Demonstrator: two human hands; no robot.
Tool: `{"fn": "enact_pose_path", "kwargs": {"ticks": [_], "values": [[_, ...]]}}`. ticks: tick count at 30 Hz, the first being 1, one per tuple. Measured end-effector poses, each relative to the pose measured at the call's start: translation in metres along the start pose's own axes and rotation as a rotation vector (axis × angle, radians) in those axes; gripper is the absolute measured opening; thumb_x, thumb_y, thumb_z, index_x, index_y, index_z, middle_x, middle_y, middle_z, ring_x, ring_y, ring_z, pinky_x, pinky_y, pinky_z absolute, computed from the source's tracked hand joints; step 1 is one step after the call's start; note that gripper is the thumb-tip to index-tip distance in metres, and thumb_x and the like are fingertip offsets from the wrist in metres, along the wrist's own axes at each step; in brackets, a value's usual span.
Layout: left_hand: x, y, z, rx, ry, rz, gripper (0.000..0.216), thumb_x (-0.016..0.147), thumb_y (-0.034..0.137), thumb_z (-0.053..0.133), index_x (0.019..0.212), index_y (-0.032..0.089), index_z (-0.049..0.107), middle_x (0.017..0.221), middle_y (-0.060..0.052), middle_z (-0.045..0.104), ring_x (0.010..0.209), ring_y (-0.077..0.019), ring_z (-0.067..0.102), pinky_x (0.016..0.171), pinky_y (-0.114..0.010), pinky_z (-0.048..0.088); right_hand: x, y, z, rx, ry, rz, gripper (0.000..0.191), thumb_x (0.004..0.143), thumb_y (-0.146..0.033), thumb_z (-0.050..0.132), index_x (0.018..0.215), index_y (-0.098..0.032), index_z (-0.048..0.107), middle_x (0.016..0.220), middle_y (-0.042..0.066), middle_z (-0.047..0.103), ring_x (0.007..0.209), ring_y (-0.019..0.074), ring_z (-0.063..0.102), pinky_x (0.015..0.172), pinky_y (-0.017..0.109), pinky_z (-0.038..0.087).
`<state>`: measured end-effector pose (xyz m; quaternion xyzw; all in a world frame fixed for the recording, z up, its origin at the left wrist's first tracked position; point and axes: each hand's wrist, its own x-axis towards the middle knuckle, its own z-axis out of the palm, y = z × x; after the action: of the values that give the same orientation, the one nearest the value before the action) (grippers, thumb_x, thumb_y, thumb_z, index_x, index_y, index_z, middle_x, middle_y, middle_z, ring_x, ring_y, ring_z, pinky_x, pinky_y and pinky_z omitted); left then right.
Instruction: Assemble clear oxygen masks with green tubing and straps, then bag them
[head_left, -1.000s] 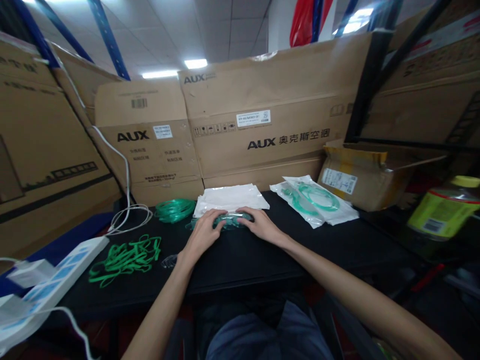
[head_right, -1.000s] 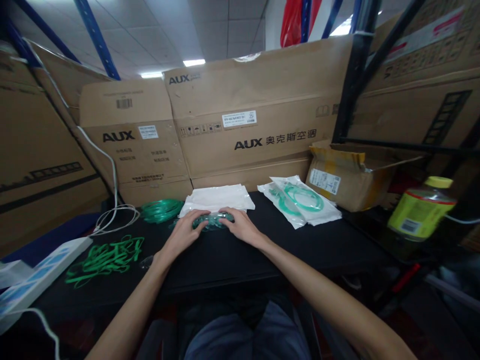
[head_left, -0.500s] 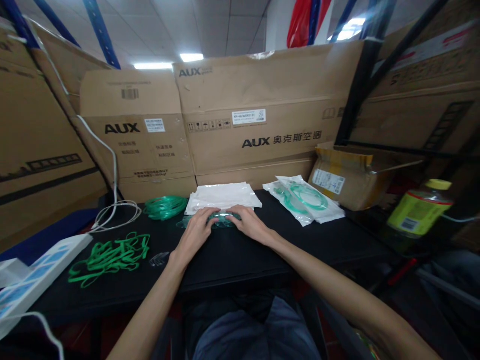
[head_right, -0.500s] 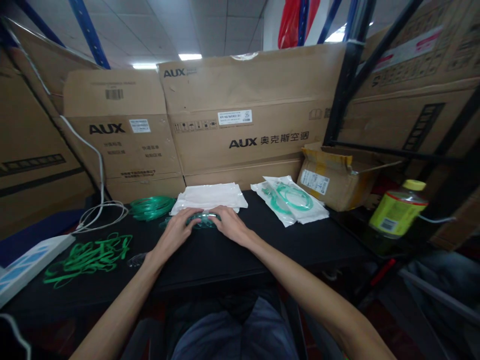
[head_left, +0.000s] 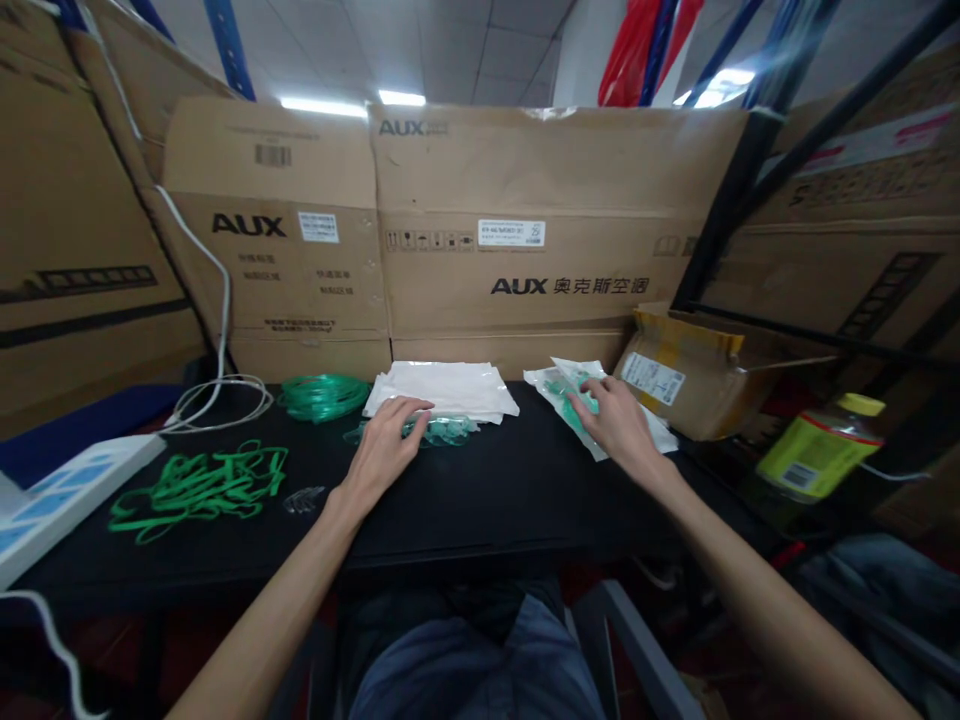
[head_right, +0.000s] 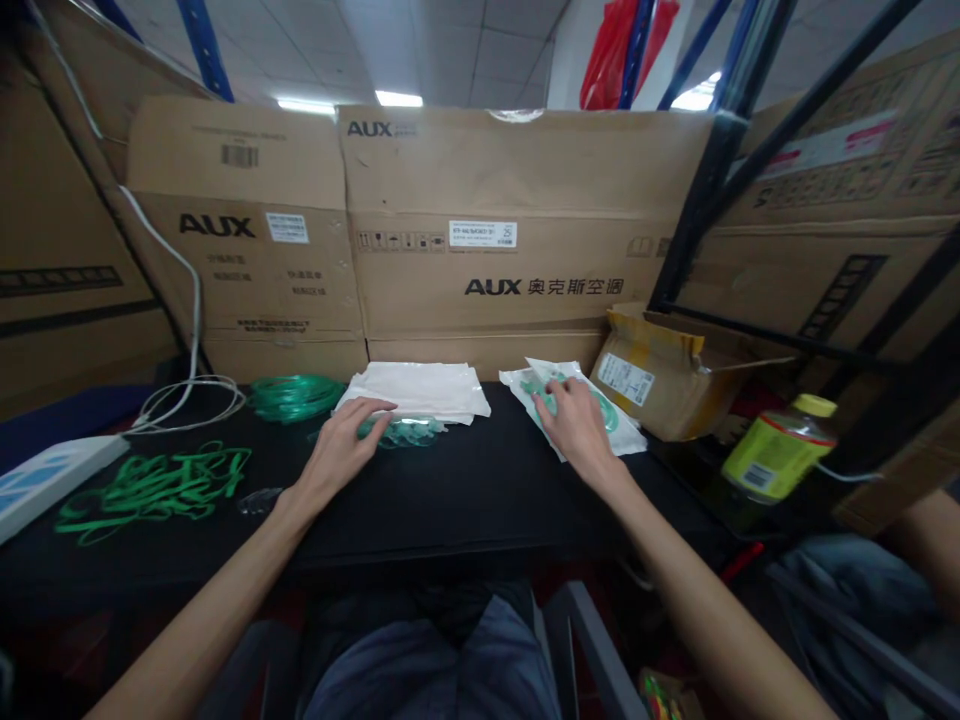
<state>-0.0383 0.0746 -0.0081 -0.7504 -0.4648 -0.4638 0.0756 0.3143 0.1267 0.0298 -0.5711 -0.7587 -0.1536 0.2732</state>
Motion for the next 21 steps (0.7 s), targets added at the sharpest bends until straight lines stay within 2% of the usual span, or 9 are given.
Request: {"fn": "enact_pose_path", "kwargs": {"ticks": [4, 8, 11, 16, 21], "values": [[-0.001, 0.001, 0.001, -0.041, -0.013, -0.013, 0.018, 0.099, 0.028, 0.054, 0.105, 0.022, 0.07, 0.105, -0.006, 0.072, 0.103, -0.0251, 0.065, 0.099, -0.043, 0.047, 0.015, 0.027, 0.01, -0.229, -0.128, 0.058, 0.04, 0.098, -0.042, 0.052, 0.112, -0.007, 0.068, 0.113, 0.028, 0.064, 0.107, 0.0412, 0.06, 0.084, 0.051, 0.047], [-0.002, 0.004, 0.0, -0.084, -0.009, -0.058, 0.019, 0.099, 0.027, 0.053, 0.104, 0.022, 0.07, 0.106, -0.008, 0.072, 0.105, -0.0258, 0.063, 0.1, -0.043, 0.046, 0.034, 0.026, 0.02, -0.325, -0.274, 0.011, 0.024, 0.094, -0.024, 0.055, 0.103, -0.01, 0.073, 0.113, 0.025, 0.069, 0.109, 0.0367, 0.062, 0.09, 0.05, 0.044], [-0.002, 0.008, -0.003, -0.147, -0.01, -0.096, 0.018, 0.097, 0.026, 0.055, 0.103, 0.023, 0.072, 0.105, -0.007, 0.072, 0.105, -0.0257, 0.064, 0.104, -0.043, 0.044, 0.052, 0.021, 0.013, -0.35, -0.31, -0.002, 0.027, 0.092, -0.011, 0.049, 0.101, -0.01, 0.075, 0.107, 0.024, 0.073, 0.106, 0.0339, 0.065, 0.091, 0.048, 0.043], [0.005, 0.022, -0.004, -0.319, 0.044, -0.216, 0.017, 0.093, 0.031, 0.061, 0.1, 0.024, 0.075, 0.104, -0.007, 0.073, 0.1, -0.0267, 0.064, 0.104, -0.044, 0.045, 0.09, 0.014, -0.028, -0.374, -0.257, 0.031, 0.029, 0.09, -0.006, 0.049, 0.102, -0.008, 0.075, 0.104, 0.025, 0.073, 0.101, 0.035, 0.068, 0.089, 0.049, 0.042], [0.021, 0.066, 0.012, -0.633, 0.012, -0.376, 0.024, 0.09, 0.038, 0.068, 0.108, 0.025, 0.076, 0.113, -0.009, 0.075, 0.109, -0.0273, 0.067, 0.106, -0.042, 0.047, 0.115, 0.0, -0.079, -0.347, -0.156, -0.007, 0.027, 0.09, -0.008, 0.049, 0.099, -0.009, 0.075, 0.101, 0.024, 0.073, 0.093, 0.0342, 0.069, 0.081, 0.043, 0.043]]}}
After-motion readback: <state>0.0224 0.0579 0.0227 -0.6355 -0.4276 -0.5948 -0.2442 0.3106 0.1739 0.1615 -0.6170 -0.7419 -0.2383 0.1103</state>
